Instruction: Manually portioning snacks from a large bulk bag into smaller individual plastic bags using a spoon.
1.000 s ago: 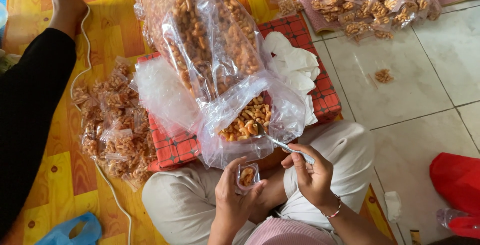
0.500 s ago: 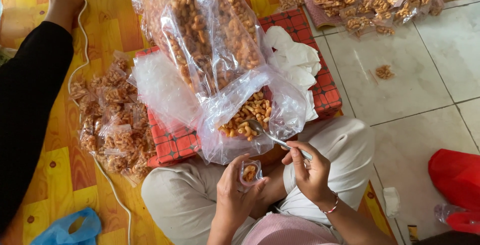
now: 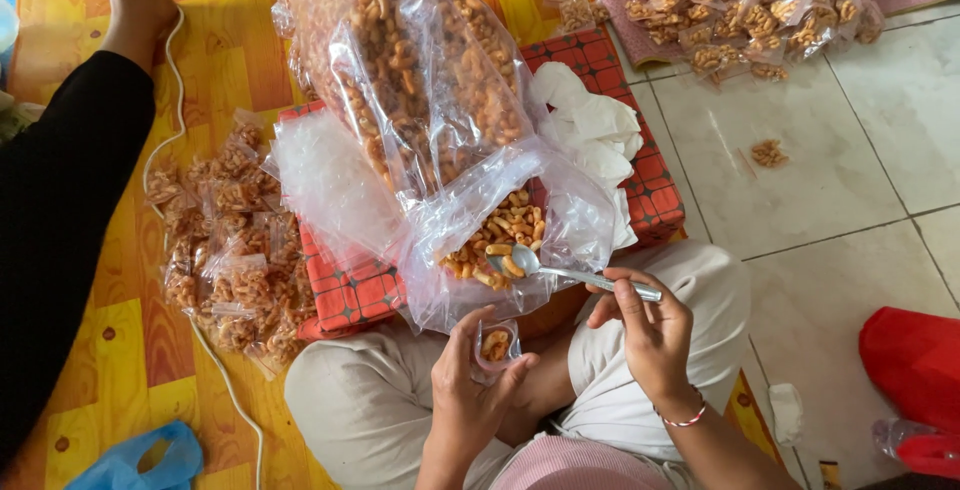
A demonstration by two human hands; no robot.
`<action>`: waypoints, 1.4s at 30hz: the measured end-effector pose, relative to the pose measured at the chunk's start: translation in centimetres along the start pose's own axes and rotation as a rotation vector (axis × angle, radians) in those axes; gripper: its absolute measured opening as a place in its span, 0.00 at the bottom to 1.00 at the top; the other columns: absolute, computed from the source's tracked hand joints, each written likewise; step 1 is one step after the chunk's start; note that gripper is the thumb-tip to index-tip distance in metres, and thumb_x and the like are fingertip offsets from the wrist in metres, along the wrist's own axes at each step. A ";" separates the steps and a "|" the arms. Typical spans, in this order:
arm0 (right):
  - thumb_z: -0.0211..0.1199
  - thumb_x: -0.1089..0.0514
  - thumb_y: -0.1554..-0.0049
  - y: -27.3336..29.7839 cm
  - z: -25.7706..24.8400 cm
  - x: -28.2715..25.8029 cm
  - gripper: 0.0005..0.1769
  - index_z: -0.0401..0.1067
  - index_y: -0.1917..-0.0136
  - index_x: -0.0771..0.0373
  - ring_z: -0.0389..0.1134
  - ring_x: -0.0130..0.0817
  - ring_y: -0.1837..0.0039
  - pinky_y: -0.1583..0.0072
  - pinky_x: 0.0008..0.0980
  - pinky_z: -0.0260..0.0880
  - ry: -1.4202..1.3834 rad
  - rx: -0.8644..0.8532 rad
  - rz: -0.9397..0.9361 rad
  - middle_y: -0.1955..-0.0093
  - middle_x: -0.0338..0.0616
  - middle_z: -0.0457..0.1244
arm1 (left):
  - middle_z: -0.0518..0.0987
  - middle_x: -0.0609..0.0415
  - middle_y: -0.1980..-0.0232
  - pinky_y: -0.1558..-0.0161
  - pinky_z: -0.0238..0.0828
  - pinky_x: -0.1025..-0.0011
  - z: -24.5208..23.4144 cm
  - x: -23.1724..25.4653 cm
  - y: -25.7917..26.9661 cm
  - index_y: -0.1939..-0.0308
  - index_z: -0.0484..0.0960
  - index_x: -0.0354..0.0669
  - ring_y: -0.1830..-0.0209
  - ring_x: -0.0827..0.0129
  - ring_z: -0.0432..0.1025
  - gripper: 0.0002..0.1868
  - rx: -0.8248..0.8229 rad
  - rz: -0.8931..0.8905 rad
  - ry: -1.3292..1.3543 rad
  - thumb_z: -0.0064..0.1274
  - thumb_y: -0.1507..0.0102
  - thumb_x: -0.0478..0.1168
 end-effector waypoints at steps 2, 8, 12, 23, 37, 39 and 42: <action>0.55 0.62 0.36 -0.6 -0.6 -1.1 0.13 0.71 0.41 0.72 0.69 0.33 0.64 0.58 0.29 0.74 -0.012 -0.008 -0.038 0.53 0.57 0.70 | 0.85 0.50 0.54 0.61 0.79 0.73 0.0 0.6 -1.1 0.41 0.75 0.37 0.62 0.68 0.81 0.34 0.003 -0.005 -0.012 0.72 0.48 0.42; 0.53 0.65 0.34 -2.3 -2.2 -7.6 0.09 0.71 0.43 0.71 0.70 0.32 0.65 0.59 0.23 0.72 0.038 -0.083 -0.238 0.53 0.55 0.70 | 0.81 0.56 0.65 0.77 0.66 0.76 -0.1 2.4 -4.6 0.42 0.76 0.41 0.80 0.75 0.64 0.31 0.001 -0.002 -0.087 0.71 0.47 0.42; 0.55 0.64 0.36 -2.4 -1.1 -12.0 0.07 0.72 0.50 0.69 0.70 0.29 0.67 0.60 0.20 0.70 0.273 -0.133 -0.302 0.58 0.48 0.70 | 0.82 0.43 0.55 0.65 0.76 0.65 1.0 1.7 -6.5 0.41 0.72 0.34 0.65 0.58 0.78 0.34 -0.048 0.134 -0.217 0.69 0.47 0.41; 0.61 0.69 0.46 -3.8 6.8 -20.6 0.09 0.70 0.50 0.67 0.64 0.31 0.68 0.66 0.29 0.64 0.839 -0.575 -0.791 0.55 0.43 0.69 | 0.81 0.47 0.53 0.53 0.73 0.65 2.7 2.3 -8.6 0.40 0.73 0.36 0.57 0.59 0.77 0.30 -0.048 0.266 -0.133 0.65 0.42 0.43; 0.68 0.62 0.46 -0.4 4.3 -5.9 0.11 0.73 0.50 0.62 0.76 0.26 0.64 0.62 0.23 0.74 0.715 -0.258 -0.413 0.57 0.38 0.74 | 0.84 0.51 0.60 0.67 0.74 0.78 -3.5 1.1 -0.9 0.49 0.76 0.35 0.72 0.74 0.75 0.18 0.187 0.097 0.029 0.61 0.40 0.38; 0.64 0.63 0.43 0.0 4.5 -3.6 0.09 0.73 0.48 0.66 0.75 0.27 0.61 0.59 0.23 0.74 0.573 -0.135 -0.353 0.58 0.41 0.71 | 0.85 0.49 0.57 0.64 0.77 0.77 -3.9 1.5 -0.9 0.48 0.76 0.34 0.67 0.71 0.79 0.21 0.186 0.126 0.013 0.63 0.42 0.37; 0.60 0.62 0.39 0.5 3.3 -0.5 0.10 0.71 0.46 0.69 0.76 0.30 0.60 0.57 0.22 0.76 0.331 -0.032 -0.202 0.56 0.47 0.72 | 0.85 0.50 0.59 0.64 0.77 0.77 -4.2 1.4 -0.7 0.48 0.76 0.35 0.68 0.71 0.79 0.22 0.182 0.123 -0.007 0.64 0.42 0.39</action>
Point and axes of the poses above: each hand's wrist, its own y-axis away from the middle knuckle, its own z-axis out of the palm, x = y × z, the point moved 3 cm from there along -y, towards the middle knuckle
